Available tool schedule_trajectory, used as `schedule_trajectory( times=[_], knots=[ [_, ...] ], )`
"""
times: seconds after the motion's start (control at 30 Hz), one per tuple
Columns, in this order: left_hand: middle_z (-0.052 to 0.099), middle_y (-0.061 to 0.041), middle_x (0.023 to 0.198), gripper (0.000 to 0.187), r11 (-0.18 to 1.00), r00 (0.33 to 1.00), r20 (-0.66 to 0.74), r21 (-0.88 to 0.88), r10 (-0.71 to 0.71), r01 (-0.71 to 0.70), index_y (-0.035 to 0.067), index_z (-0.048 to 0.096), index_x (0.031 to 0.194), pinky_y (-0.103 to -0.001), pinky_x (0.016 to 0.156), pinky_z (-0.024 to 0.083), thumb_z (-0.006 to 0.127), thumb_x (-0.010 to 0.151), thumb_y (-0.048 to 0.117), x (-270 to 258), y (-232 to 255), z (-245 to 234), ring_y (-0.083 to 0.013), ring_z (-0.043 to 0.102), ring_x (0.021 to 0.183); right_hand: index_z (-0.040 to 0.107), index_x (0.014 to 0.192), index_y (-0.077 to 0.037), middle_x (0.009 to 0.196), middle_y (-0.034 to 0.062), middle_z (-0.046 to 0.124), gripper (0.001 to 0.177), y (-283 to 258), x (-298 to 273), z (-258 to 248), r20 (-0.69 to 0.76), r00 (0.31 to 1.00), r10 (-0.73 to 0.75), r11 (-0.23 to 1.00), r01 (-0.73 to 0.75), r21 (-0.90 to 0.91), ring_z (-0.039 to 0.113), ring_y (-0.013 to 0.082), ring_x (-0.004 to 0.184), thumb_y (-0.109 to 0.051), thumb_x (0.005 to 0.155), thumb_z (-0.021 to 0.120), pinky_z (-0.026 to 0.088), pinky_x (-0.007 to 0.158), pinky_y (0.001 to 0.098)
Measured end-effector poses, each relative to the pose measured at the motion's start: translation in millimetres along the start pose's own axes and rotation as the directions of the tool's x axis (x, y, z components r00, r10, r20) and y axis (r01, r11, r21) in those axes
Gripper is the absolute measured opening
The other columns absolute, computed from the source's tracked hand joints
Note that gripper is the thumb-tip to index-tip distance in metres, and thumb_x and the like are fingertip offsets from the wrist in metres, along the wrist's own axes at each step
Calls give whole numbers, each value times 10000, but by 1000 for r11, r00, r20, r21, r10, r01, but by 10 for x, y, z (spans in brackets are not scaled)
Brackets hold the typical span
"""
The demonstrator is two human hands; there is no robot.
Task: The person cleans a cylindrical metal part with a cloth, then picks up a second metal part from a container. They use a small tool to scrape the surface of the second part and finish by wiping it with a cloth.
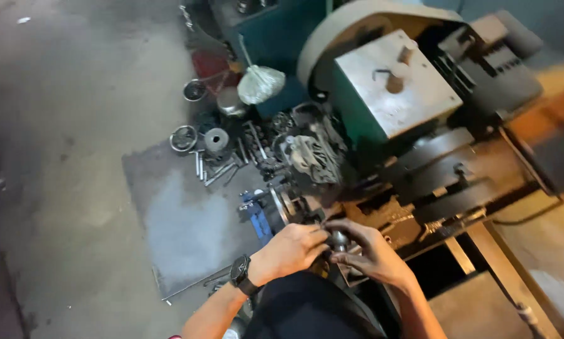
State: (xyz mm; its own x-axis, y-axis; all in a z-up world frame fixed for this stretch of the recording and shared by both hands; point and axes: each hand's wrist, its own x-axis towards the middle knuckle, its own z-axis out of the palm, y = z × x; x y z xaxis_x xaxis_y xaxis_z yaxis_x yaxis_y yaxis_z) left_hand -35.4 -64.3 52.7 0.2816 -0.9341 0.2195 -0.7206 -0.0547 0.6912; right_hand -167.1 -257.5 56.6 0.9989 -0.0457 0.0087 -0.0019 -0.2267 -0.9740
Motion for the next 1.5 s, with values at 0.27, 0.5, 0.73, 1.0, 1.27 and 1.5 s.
schedule_trajectory(
  times=[0.27,0.5,0.73,1.0,1.27,1.5],
  knots=[
    [701,-152,965,213,1000,1000,-15,-4,-14,14,42,682,1096,-453,744,546,697,933,178,-18,137,-19,-372,686,886,665,1258,-31,1070,69,772,537,339,-51,187,-164,986,21,999,-15,37,686,128,951,-134,764,849,558,842,297],
    [696,-219,925,244,908,894,-314,-372,-320,194,26,698,1181,-453,685,547,650,961,118,-35,131,401,-424,691,862,698,1245,-25,1016,90,736,498,570,-41,237,-283,932,226,895,-84,438,662,191,898,-139,775,817,534,791,336],
    [674,-190,773,100,969,915,401,240,-51,-51,53,705,822,-472,667,525,681,854,144,-120,-256,306,-404,677,763,707,1144,-47,953,47,721,439,59,13,84,317,938,139,917,-1,-399,656,131,809,-177,762,881,553,728,305],
    [744,-211,969,363,830,962,-246,-557,-122,-38,-66,687,1099,-456,720,551,620,1087,290,-63,177,318,-340,683,822,654,1260,64,1146,207,711,582,688,-55,332,-247,963,108,765,78,639,709,241,928,-219,776,810,610,796,352],
    [725,-122,970,294,166,945,188,-957,-266,238,-8,660,1229,-290,628,533,608,1101,252,-195,-89,603,-132,639,726,548,1432,58,1380,192,656,750,305,-14,421,-175,985,7,653,128,747,703,282,1006,-350,860,809,583,814,363],
    [696,-91,1105,313,698,950,-232,-716,-207,-23,-34,624,1274,-333,934,508,592,1069,201,-25,101,310,-183,623,1024,555,1412,42,1313,145,668,592,382,159,582,-392,920,16,807,219,549,623,215,1205,-185,914,782,477,1072,368]
  ],
)
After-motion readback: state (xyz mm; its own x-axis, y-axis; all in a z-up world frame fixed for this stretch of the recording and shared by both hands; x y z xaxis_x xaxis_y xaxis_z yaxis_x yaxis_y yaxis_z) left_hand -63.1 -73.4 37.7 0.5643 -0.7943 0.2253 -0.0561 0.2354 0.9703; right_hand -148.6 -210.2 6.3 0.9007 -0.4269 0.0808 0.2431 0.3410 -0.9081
